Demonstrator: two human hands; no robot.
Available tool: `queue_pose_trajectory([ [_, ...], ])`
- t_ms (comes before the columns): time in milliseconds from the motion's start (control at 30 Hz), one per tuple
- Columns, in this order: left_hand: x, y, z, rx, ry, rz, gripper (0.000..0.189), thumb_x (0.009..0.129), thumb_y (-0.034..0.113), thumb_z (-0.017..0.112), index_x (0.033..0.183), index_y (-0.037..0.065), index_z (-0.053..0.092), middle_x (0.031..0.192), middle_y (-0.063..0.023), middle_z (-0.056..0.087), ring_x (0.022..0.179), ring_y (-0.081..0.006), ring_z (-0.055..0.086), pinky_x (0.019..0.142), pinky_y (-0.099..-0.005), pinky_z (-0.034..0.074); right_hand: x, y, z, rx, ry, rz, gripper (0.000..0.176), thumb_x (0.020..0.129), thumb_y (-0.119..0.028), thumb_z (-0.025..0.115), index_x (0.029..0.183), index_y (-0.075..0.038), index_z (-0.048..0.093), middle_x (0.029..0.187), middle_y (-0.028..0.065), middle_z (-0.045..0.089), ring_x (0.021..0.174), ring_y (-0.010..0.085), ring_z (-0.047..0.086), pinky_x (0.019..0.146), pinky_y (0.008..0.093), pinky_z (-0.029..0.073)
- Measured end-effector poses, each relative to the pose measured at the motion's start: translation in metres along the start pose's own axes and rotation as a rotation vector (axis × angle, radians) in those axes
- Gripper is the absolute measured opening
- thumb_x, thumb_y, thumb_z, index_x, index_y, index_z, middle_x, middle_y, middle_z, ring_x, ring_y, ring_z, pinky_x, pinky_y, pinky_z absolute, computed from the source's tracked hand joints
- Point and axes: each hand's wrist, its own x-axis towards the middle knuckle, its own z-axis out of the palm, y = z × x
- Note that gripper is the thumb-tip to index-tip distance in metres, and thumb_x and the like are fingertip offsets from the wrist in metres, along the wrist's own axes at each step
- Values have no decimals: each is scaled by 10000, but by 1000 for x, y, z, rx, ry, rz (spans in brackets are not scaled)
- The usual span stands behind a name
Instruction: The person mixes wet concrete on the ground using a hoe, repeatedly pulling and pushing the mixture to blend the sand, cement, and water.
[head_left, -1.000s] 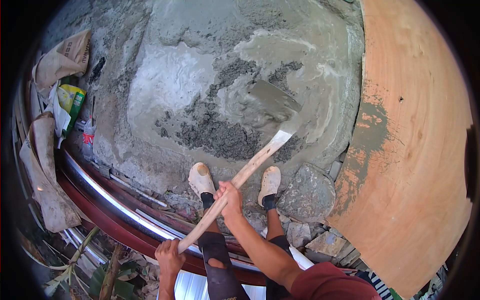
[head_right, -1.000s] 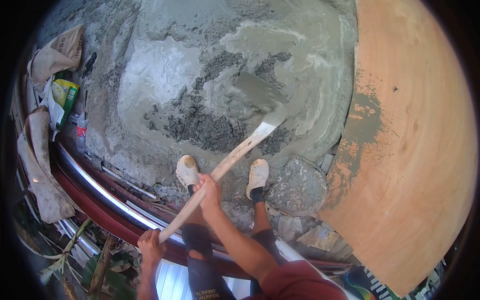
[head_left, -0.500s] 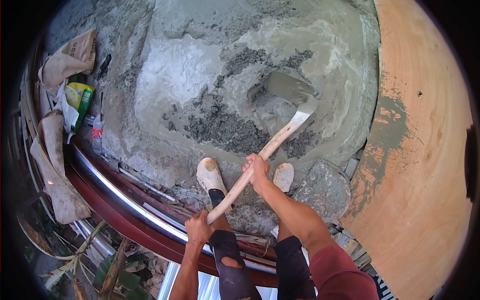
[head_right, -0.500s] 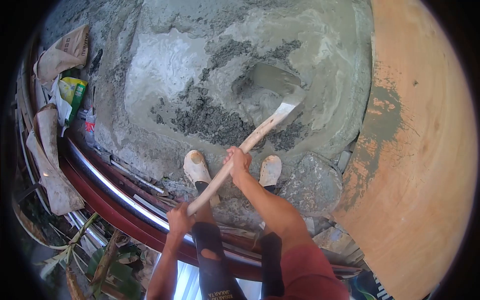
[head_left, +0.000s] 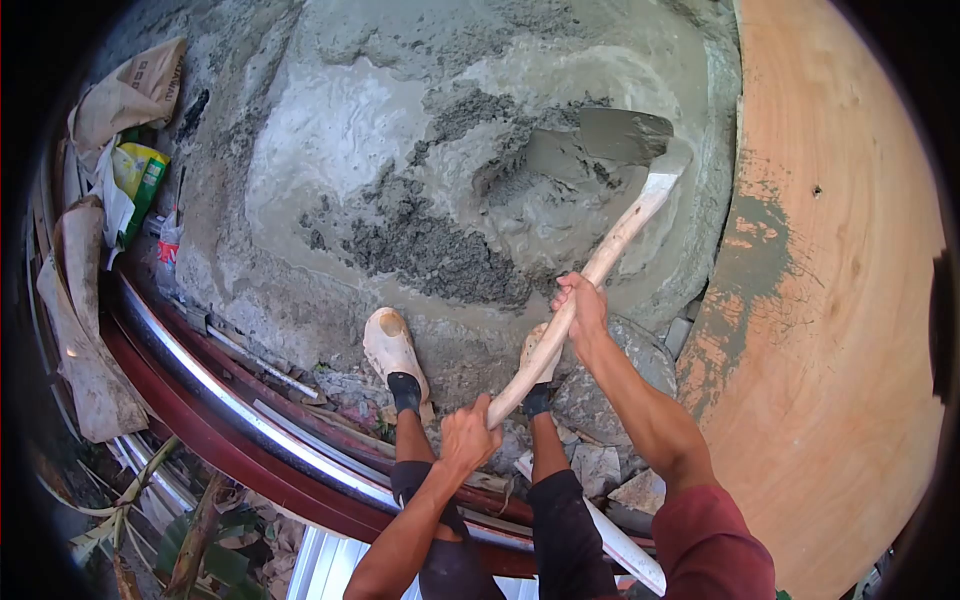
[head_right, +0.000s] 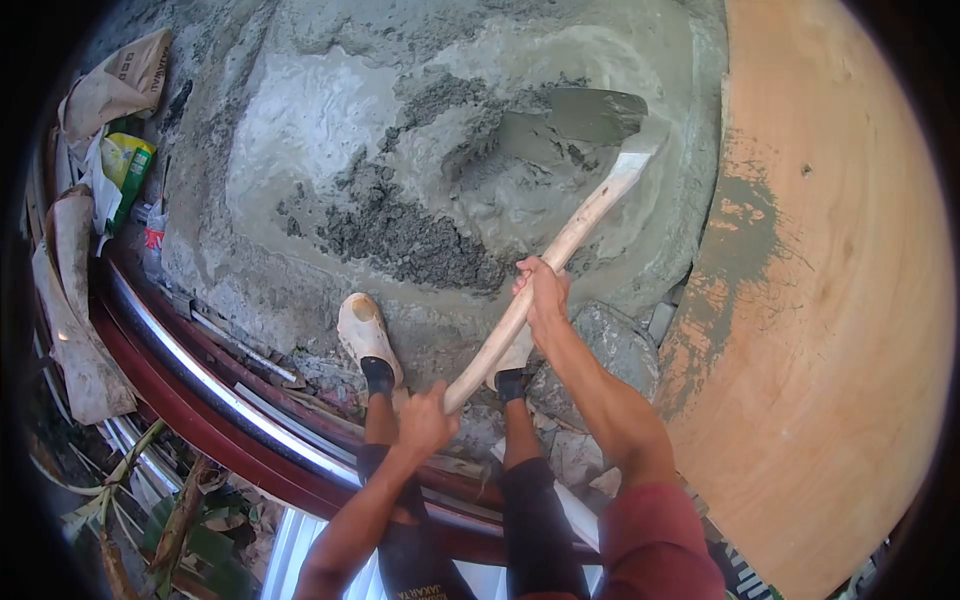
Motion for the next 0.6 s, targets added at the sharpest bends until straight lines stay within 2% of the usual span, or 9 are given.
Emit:
queue_pose_trajectory([
  [67,45,26,14,-77,48,33,250,709,126,684,901,24,559,757,-271,649,748,-481,634,694,-561,499,12,-52,-1,-74,4,-139,174,760,16,637,825,-29,482,640,55,472,507,165,490,471,314,467],
  [133,113,61,16,-187,96,33,235,735,140,675,910,5,592,795,-293,646,817,-499,619,748,-550,490,65,-99,-6,-123,-22,-279,216,797,-3,645,931,-17,477,664,63,488,510,169,496,470,322,479],
  [200,187,98,16,-243,60,97,280,762,213,696,941,3,656,884,-277,669,887,-472,632,806,-509,504,107,-151,4,-193,-16,-352,281,827,-21,633,1040,8,453,685,80,517,526,182,533,480,332,505],
  [233,213,125,9,-275,17,90,334,768,250,704,996,6,677,941,-275,673,923,-456,639,830,-491,512,121,-171,8,-256,7,-387,260,823,-22,632,1027,18,476,674,84,528,515,187,540,474,335,504],
  [333,255,194,-7,-358,-29,6,386,742,174,624,1084,1,673,1034,-293,660,1015,-433,635,910,-460,503,141,-197,28,-382,54,-411,202,807,-25,630,968,45,529,647,95,548,488,200,553,458,339,502],
  [367,250,198,-6,-359,-48,2,386,742,174,624,1084,1,673,1034,-293,660,1015,-433,635,910,-460,503,140,-195,25,-458,78,-403,170,796,-25,629,923,62,558,630,101,555,473,209,559,449,340,500],
  [433,250,203,-12,-388,-83,-123,444,717,141,587,1131,-3,653,1060,-301,652,1044,-429,628,930,-447,498,140,-186,28,-556,82,-393,162,778,-25,631,884,82,571,630,121,571,469,223,572,441,349,500],
  [533,223,150,-17,-364,-96,-51,430,728,162,612,1128,5,646,1064,-289,655,1031,-426,631,901,-454,508,124,-164,60,-699,110,-354,165,767,-23,633,859,95,564,645,130,566,475,231,573,429,361,502],
  [600,191,116,-30,-339,-53,-96,370,752,166,618,1088,13,644,1027,-275,664,987,-430,638,872,-469,513,120,-131,66,-730,169,-264,181,753,-20,647,868,85,556,676,137,550,496,244,576,432,387,511],
])
